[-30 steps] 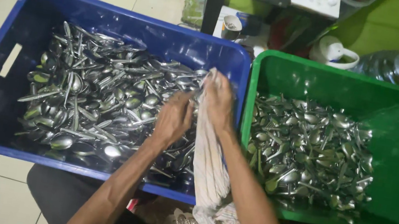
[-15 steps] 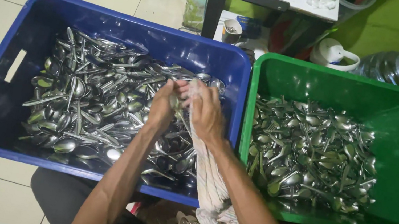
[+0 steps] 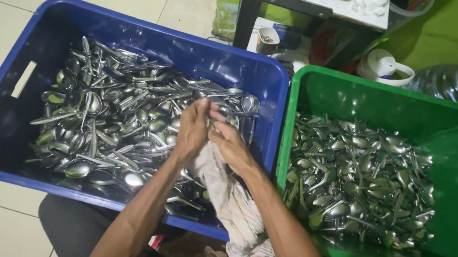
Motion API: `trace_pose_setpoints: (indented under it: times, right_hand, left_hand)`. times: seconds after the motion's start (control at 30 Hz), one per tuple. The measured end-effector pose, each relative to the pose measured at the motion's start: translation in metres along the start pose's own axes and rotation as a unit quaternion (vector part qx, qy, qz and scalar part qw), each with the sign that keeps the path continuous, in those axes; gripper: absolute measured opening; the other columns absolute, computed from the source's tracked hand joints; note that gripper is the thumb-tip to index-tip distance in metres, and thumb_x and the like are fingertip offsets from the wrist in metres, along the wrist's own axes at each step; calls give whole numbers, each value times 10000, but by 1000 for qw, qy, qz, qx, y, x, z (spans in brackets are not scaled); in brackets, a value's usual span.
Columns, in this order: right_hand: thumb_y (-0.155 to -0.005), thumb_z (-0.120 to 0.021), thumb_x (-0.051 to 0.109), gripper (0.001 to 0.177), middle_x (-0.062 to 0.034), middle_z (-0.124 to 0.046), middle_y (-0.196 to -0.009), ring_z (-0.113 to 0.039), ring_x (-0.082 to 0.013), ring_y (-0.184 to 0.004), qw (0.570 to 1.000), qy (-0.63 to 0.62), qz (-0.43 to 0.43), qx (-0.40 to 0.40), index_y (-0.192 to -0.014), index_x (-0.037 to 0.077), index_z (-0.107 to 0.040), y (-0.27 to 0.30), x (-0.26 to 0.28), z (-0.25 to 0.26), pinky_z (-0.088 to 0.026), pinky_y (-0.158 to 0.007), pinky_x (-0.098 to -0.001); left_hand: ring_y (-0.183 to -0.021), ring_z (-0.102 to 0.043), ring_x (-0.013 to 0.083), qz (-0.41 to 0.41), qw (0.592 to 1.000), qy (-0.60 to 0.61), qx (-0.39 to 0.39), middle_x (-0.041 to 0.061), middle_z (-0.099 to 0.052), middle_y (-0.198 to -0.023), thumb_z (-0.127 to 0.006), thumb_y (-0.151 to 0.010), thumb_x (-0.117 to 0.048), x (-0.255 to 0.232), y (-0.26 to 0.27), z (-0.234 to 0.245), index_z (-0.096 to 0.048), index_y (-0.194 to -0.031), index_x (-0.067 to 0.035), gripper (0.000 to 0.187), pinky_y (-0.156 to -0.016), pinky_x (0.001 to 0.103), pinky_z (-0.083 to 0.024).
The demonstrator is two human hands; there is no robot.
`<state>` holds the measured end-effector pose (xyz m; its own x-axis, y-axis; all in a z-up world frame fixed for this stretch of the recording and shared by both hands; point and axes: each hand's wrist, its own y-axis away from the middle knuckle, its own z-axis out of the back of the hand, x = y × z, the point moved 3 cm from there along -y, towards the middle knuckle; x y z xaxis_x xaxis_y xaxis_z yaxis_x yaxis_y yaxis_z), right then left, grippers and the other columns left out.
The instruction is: Polishing metal spoons and forks with a cloth and sorting them into separate bins.
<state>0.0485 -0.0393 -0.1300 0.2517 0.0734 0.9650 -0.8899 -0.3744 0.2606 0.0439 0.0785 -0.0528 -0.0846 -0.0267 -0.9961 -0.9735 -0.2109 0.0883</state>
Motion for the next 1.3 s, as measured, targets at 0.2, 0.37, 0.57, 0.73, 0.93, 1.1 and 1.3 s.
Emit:
trace_pose_setpoints:
  times: [0.2, 0.37, 0.57, 0.73, 0.93, 1.1, 1.3]
  right_hand:
    - [-918, -766, 273, 441, -132, -726, -1162, -677, -178, -1036, 990, -89, -79, 71, -1258, 1, -698, 8, -32, 3, -546, -923, -341]
    - [-925, -749, 334, 266, -51, -724, -764, -684, -112, -729, 997, -35, -37, 53, -920, 68, -745, 13, -9, 1, -518, -649, -260]
    - [-959, -641, 340, 264, -101, -764, -851, -699, -163, -841, 987, 151, 20, -60, -943, 104, -758, 22, 15, 6, -523, -744, -338]
    - [-1009, -496, 257, 403, -176, -660, -1172, -646, -362, -1141, 957, 192, 124, -176, -1359, 126, -646, 19, 33, 22, -521, -958, -440]
    - [-941, -611, 132, 204, -132, -583, -1120, -684, -411, -755, 819, 424, 279, -267, -1141, 95, -632, -9, 14, 25, -573, -624, -505]
    - [-726, -872, 122, 497, -58, -541, -1186, -722, -426, -759, 834, 397, 212, -320, -1137, 134, -592, -16, 17, 45, -626, -633, -490]
    - [-981, -586, 94, 331, -98, -564, -1244, -701, -364, -1041, 863, 311, 310, -250, -1300, 137, -662, 26, 62, 3, -618, -797, -392]
  left_hand:
    - [-550, -522, 177, -31, 993, -72, -93, 90, -675, -628, -320, -1123, -337, 45, -34, 43, -691, -986, -72, 476, -563, 293, -426]
    - [-577, -701, 229, 63, 973, 103, -198, 167, -762, -799, -600, -1037, -413, 85, -57, 58, -498, -1264, -112, 390, -488, 341, -589]
    - [-571, -611, 183, 147, 983, 93, -54, 65, -652, -756, -483, -997, -261, 33, -15, 12, -669, -1171, -104, 299, -405, 271, -454]
    - [-375, -434, 125, 113, 989, 47, -78, 22, -487, -570, -410, -1065, -254, 51, -17, 28, -654, -1013, -97, 295, -302, 272, -343]
    - [-595, -579, 227, 46, 982, -130, 128, 108, -620, -657, -471, -1051, -243, 39, 7, -2, -721, -889, -63, 348, -546, 372, -464]
    - [-732, -636, 261, 28, 973, -174, 151, 127, -684, -712, -473, -1062, -282, 43, 7, -2, -705, -871, -83, 361, -743, 403, -500]
    - [-1112, -633, 377, 162, 963, 179, 119, 227, -666, -1190, -352, -1077, -470, 36, 9, -18, -558, -1367, 3, 591, -970, 538, -489]
